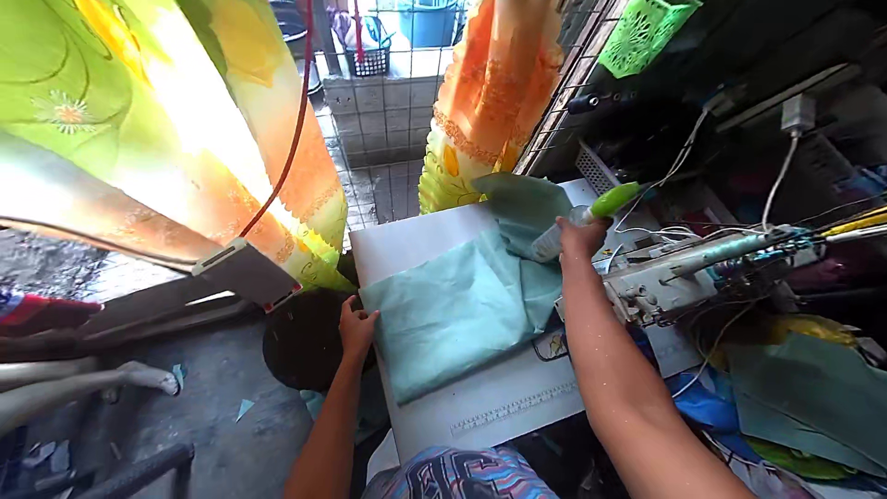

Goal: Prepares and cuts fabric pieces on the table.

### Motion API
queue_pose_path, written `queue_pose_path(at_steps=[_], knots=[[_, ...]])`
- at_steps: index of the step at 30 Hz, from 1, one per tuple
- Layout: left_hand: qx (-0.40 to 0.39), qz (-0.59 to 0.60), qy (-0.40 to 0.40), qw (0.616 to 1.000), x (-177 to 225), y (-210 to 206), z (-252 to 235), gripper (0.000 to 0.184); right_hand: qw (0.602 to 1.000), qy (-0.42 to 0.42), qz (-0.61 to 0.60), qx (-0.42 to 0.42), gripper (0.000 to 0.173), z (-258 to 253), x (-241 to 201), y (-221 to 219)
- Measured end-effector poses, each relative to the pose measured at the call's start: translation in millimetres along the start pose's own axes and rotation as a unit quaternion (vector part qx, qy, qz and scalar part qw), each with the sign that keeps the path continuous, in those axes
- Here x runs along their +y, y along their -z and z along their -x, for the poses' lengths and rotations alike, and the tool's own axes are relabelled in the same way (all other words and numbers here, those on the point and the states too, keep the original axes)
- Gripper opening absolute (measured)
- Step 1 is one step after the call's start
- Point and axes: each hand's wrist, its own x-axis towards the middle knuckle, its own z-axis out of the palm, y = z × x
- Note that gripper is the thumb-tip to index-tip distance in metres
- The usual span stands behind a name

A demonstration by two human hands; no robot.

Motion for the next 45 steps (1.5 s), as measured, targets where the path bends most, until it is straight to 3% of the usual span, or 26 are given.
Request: queue_pose_path(at_steps=[3, 5, 7, 9, 11, 13, 17, 21, 24, 26, 29, 33, 36, 40, 45], knots=[[-0.007, 0.071, 0.027, 0.997, -5.6, 1.9, 0.7, 0.074, 0.998, -0.001, -0.061, 0.007, 0.115, 3.5, 16.1, -0.5], [-0.006, 0.113, 0.042, 0.993, -12.6, 5.4, -0.5, 0.067, 0.992, -0.007, -0.127, 0.0, 0.117, 29.5, 18.6, 2.2], [-0.002, 0.141, 0.048, 0.989, -12.7, 5.7, -2.4, 0.057, 0.991, 0.048, -0.123, -0.027, 0.102, 71.5, 25.6, 4.7], [-0.003, 0.149, 0.049, 0.988, -13.1, 5.8, -4.3, 0.05, 0.975, 0.183, -0.023, -0.121, 0.079, 110.4, 47.0, -2.8], [-0.001, 0.14, 0.045, 0.989, -13.9, 3.6, -6.7, 0.047, 0.928, 0.274, 0.129, -0.216, 0.074, 125.1, 75.9, -18.8], [-0.001, 0.124, 0.033, 0.992, -11.9, 3.0, -9.1, 0.045, 0.898, 0.268, 0.222, -0.268, 0.078, 125.1, 101.3, -33.6], [-0.008, 0.094, 0.02, 0.995, -15.9, 5.0, -10.9, 0.042, 0.877, 0.3, 0.266, -0.266, 0.076, 128.7, 134.9, -34.5], [-0.005, 0.095, 0.007, 0.995, -18.0, 4.0, -9.0, 0.039, 0.872, 0.382, 0.199, -0.234, 0.063, 155.8, 149.2, 15.9], [0.024, 0.096, -0.006, 0.995, -22.4, 0.4, -2.4, 0.045, 0.921, 0.302, 0.188, -0.157, 0.049, 176.8, 183.9, 75.7], [0.036, 0.098, -0.01, 0.994, -25.7, -1.7, 11.4, 0.053, 0.945, 0.198, 0.237, -0.112, 0.061, 177.2, 207.7, 106.1], [0.034, 0.073, 0.006, 0.997, -42.3, -0.9, 54.4, 0.057, 0.935, 0.072, 0.322, -0.134, 0.083, 159.9, 232.5, 127.4], [0.026, 0.009, 0.035, 0.999, -73.9, -0.8, 130.9, 0.054, 0.929, 0.079, 0.331, -0.148, 0.074, 138.2, 251.2, 130.1], [0.004, 0.046, 0.088, 0.995, -88.7, -4.6, 176.5, 0.04, 0.937, 0.064, 0.285, -0.193, 0.074, 137.6, 240.3, 139.9], [0.003, 0.069, 0.083, 0.994, -100.1, -15.1, 187.9, 0.031, 0.955, -0.052, 0.06, -0.284, 0.067, 170.1, 237.3, 179.6], [0.067, 0.021, -0.015, 0.997, -111.2, -13.3, 173.0, 0.043, 0.875, -0.191, -0.066, -0.441, 0.052, 248.8, 245.6, 234.6]])
